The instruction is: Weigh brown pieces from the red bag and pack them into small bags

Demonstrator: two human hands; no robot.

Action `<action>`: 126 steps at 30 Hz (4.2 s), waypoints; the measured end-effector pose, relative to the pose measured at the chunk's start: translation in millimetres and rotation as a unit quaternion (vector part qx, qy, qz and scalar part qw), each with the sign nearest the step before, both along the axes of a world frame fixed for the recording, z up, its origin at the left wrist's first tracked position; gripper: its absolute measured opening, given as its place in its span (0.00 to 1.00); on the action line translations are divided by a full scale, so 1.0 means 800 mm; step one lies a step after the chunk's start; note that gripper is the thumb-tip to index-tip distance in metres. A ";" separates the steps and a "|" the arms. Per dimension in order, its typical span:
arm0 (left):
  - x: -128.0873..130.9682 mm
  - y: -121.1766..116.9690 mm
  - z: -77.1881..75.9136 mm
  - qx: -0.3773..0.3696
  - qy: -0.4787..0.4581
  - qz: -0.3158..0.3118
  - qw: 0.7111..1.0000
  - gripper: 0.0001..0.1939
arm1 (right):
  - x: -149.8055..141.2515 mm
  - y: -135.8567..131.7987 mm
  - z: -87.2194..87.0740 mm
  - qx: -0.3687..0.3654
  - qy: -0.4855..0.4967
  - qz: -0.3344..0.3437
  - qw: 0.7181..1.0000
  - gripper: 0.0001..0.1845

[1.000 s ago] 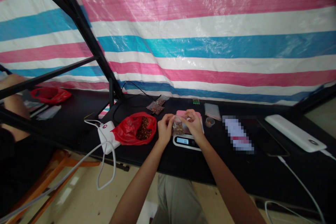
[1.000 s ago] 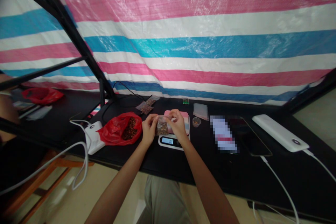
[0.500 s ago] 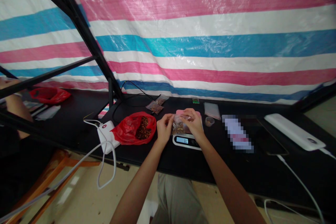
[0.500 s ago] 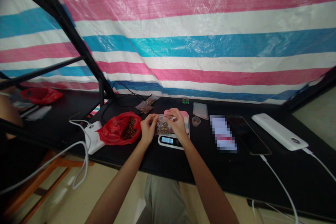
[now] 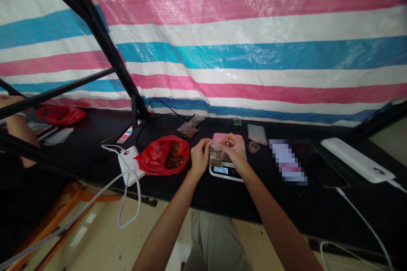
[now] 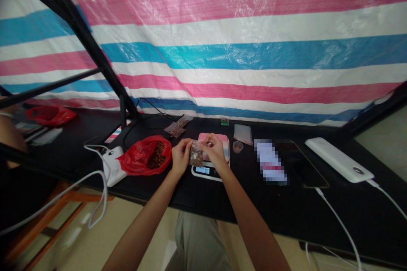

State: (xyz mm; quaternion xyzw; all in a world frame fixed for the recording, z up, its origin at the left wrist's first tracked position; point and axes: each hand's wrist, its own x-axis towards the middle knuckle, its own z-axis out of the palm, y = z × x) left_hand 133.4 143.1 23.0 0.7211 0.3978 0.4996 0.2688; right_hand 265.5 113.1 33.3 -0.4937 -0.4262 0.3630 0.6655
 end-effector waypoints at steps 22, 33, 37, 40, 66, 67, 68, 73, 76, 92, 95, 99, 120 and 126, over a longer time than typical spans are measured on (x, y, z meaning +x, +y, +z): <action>0.004 -0.004 0.000 -0.035 -0.049 -0.028 0.998 0.09 | -0.002 0.002 -0.002 0.005 -0.025 -0.005 1.000 0.18; 0.006 -0.007 0.003 -0.036 -0.056 -0.031 0.997 0.10 | -0.007 0.001 0.001 0.012 0.022 -0.016 1.000 0.23; 0.005 -0.005 0.006 -0.053 -0.086 -0.017 0.995 0.10 | -0.007 0.000 0.004 -0.001 -0.007 -0.015 1.000 0.20; 0.004 -0.002 0.006 -0.079 -0.113 -0.015 0.990 0.10 | -0.006 0.000 0.005 -0.001 -0.030 -0.012 0.999 0.17; 0.006 0.005 0.003 -0.161 -0.159 -0.081 0.971 0.14 | -0.001 0.000 0.004 0.016 -0.111 -0.053 0.992 0.17; 0.006 0.005 0.003 -0.158 -0.157 -0.077 0.972 0.14 | 0.000 0.000 0.004 0.018 -0.116 -0.044 0.992 0.17; 0.006 0.005 0.003 -0.155 -0.153 -0.075 0.973 0.14 | 0.000 0.000 0.005 0.019 -0.122 -0.034 0.992 0.17; 0.007 0.002 0.002 -0.124 -0.121 -0.078 0.982 0.12 | 0.005 -0.002 0.008 0.020 -0.152 -0.011 0.988 0.14; 0.008 0.001 0.002 -0.114 -0.106 -0.081 0.984 0.12 | 0.006 -0.003 0.009 0.025 -0.153 -0.012 0.988 0.14; 0.007 0.000 0.007 -0.114 -0.142 -0.050 0.982 0.12 | 0.000 -0.003 0.009 0.032 -0.083 -0.051 0.995 0.19; 0.007 0.001 0.006 -0.118 -0.158 -0.034 0.980 0.12 | -0.002 -0.003 0.007 0.034 -0.065 -0.046 0.996 0.24; 0.007 0.001 0.003 -0.113 -0.159 -0.027 0.980 0.12 | -0.003 -0.004 0.006 0.032 -0.066 -0.054 0.996 0.23; 0.003 0.004 0.001 -0.107 -0.145 -0.021 0.983 0.15 | -0.004 0.000 -0.003 0.025 0.005 -0.021 0.999 0.16; -0.004 0.027 -0.002 -0.105 -0.219 0.088 0.966 0.17 | 0.018 0.010 -0.010 0.118 0.011 -0.060 0.991 0.20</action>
